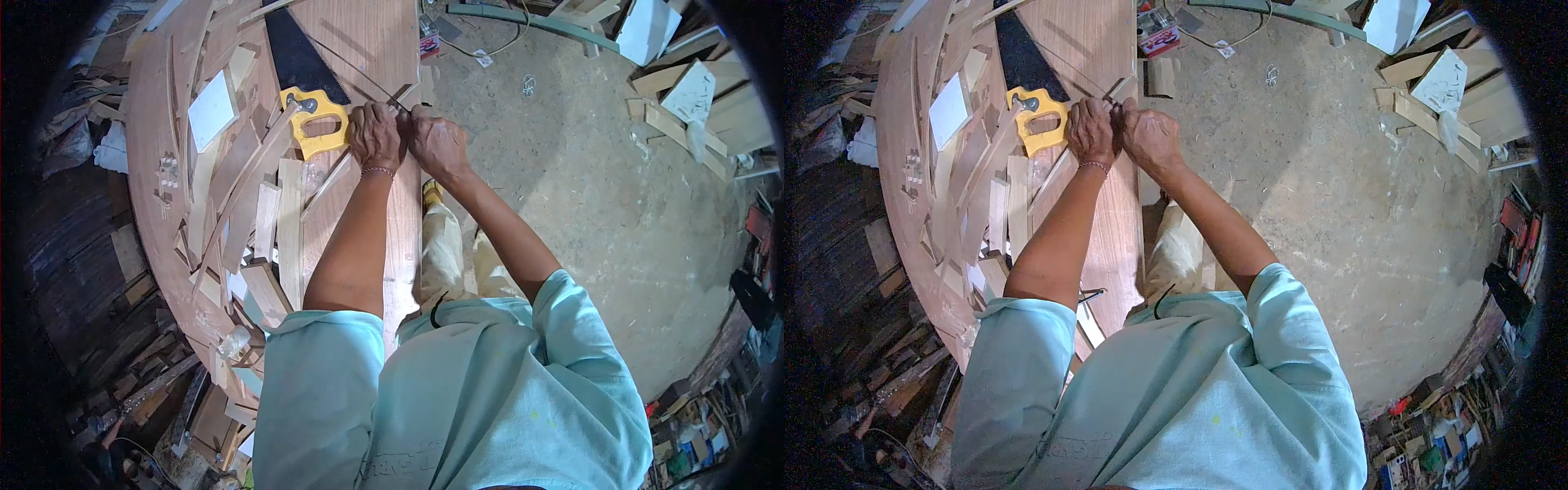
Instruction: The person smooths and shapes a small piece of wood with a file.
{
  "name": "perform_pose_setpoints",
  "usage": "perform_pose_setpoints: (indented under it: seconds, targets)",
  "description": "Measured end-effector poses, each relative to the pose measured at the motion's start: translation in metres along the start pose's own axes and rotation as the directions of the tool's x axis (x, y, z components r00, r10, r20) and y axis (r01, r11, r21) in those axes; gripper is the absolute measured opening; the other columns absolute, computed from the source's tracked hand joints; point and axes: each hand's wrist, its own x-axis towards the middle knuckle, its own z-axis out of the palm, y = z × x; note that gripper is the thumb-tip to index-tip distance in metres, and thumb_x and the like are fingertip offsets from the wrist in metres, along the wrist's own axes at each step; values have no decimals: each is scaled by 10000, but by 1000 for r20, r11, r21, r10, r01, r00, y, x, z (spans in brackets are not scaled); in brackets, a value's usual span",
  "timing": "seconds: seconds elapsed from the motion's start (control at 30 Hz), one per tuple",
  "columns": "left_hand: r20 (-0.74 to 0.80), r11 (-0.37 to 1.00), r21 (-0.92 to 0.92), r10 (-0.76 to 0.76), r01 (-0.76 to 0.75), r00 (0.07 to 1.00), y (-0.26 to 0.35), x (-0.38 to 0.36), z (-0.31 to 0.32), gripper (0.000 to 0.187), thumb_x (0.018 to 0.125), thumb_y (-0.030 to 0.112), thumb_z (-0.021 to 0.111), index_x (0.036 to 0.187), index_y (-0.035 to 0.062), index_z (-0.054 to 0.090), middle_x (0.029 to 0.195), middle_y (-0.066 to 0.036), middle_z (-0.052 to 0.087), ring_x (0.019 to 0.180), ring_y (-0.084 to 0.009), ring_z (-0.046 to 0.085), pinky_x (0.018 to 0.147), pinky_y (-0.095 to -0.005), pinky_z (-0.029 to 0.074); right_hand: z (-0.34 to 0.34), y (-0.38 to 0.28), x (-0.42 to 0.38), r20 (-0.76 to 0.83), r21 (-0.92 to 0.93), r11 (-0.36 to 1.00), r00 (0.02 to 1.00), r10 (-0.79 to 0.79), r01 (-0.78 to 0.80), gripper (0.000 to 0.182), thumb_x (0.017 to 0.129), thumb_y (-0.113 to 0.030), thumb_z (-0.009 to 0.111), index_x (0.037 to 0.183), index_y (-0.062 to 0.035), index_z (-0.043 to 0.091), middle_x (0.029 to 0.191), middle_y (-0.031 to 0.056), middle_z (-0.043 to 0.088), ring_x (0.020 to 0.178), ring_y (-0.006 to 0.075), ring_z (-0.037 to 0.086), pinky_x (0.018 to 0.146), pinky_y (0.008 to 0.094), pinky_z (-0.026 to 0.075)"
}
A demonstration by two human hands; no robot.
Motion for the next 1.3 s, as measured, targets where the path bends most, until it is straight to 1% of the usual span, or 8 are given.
perform_pose_setpoints:
  seconds: [0.63, 1.1, 1.13, 1.17, 1.2, 1.23, 1.27, 1.3]
  targets:
    - [23, 999, 51, -16, 14, 1000, 2, 0, -1, 174, 743, 212, 502, 789, 53, 447, 812, -112, 482, 813, -274, 468, 695, -372, 368, -1, 3, -16, 57, 90, 996, 998, -22, 17, 179, 793, -183, 397, 800, -21, 475, 615, 177, 564, 589, 313, 576, 489, 403, 440]
    - [12, 998, -56, -27, 28, 1000, 6, 1, -3, 112, 694, 142, 487, 754, 53, 454, 771, -124, 479, 789, -279, 458, 694, -369, 360, -24, 23, -57, 82, -110, 992, 994, 67, -58, 117, 756, -131, 437, 764, -29, 492, 541, 157, 544, 506, 319, 557, 462, 400, 437]
    - [309, 988, -123, -50, 92, 950, -3, -2, 23, 114, 696, 145, 485, 757, 49, 471, 752, -122, 481, 768, -276, 469, 678, -384, 363, -21, 33, -62, 108, -144, 988, 991, 74, -58, 129, 760, -135, 429, 783, -34, 506, 554, 165, 547, 525, 321, 560, 478, 407, 437]
    - [-124, 990, -139, -13, -4, 992, -5, -18, 46, 151, 703, 159, 474, 790, 38, 500, 760, -129, 491, 758, -275, 475, 700, -388, 373, -13, 40, -62, 144, -137, 991, 989, 26, -6, 145, 764, -139, 421, 802, -40, 520, 568, 174, 549, 544, 324, 563, 495, 413, 437]
    - [-188, 996, 85, -10, 27, 982, -13, -17, 59, 222, 713, 166, 456, 859, 11, 518, 830, -148, 512, 817, -285, 474, 760, -393, 369, -10, 37, -57, 197, 42, 993, 975, 98, -108, 182, 783, -162, 402, 841, -61, 541, 607, 194, 557, 582, 328, 568, 514, 422, 433]
    - [205, 973, 221, -112, 65, 972, -7, -7, 35, 318, 708, 174, 448, 953, -22, 507, 909, -161, 521, 889, -295, 465, 826, -386, 343, -14, 28, -53, 270, 48, 988, 954, 128, -146, 207, 807, -200, 383, 836, -63, 536, 632, 217, 553, 596, 353, 560, 520, 441, 426]
    - [-32, 996, -46, -83, 81, 996, -6, -10, 22, 334, 687, 178, 460, 957, -15, 504, 912, -155, 518, 911, -303, 453, 839, -388, 328, -11, 16, -49, 273, 67, 994, 960, 64, -85, 207, 807, -200, 383, 836, -63, 536, 632, 217, 553, 596, 353, 560, 520, 441, 426]
    - [-9, 992, -95, -84, 83, 996, -3, -7, 16, 310, 693, 191, 469, 930, -7, 496, 914, -171, 511, 919, -305, 452, 839, -396, 323, -15, 20, -52, 256, 14, 997, 964, 72, -78, 216, 815, -216, 381, 827, -52, 521, 632, 223, 549, 600, 367, 554, 524, 447, 423]
